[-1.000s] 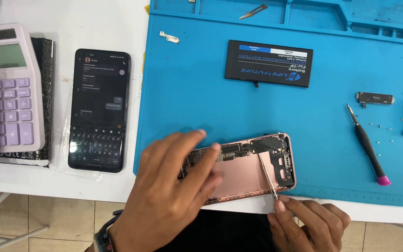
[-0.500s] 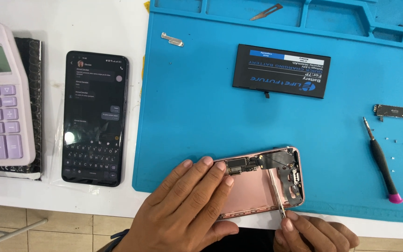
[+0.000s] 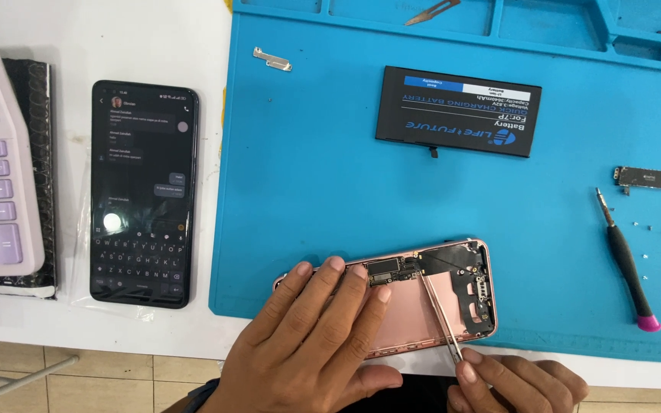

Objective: Inspecting and cleaning the internal components of a mobile phone casing using tweezers and a screwdriver on a repair mat.

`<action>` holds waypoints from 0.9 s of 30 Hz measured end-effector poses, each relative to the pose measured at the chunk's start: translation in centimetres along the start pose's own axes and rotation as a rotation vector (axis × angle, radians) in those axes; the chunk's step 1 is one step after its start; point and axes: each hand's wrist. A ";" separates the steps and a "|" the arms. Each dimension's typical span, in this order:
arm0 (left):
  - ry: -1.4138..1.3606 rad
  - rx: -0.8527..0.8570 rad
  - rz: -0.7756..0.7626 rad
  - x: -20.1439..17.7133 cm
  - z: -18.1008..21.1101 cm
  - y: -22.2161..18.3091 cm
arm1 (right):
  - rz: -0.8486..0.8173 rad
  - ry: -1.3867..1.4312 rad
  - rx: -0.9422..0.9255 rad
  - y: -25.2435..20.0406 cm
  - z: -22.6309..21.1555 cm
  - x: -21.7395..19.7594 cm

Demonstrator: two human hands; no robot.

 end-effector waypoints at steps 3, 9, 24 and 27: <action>-0.020 0.002 -0.013 -0.1 -0.1 0.0 | -0.023 -0.003 0.152 -0.2 -1.1 -0.7; -0.021 0.014 0.012 -0.1 -0.3 0.1 | -0.267 0.285 0.387 -8.3 0.7 -2.8; -0.043 -0.015 -0.023 -0.1 0.0 0.3 | -0.283 0.117 0.567 6.4 1.0 -5.0; -0.041 -0.045 -0.021 -0.2 0.0 0.4 | -0.219 0.049 0.664 12.4 -0.3 -4.3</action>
Point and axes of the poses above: each hand's wrist, its own y-axis towards the middle knuckle, its own x-axis out of the palm, z = x × y, and after that the axes turned 11 degrees about -x, right-handed
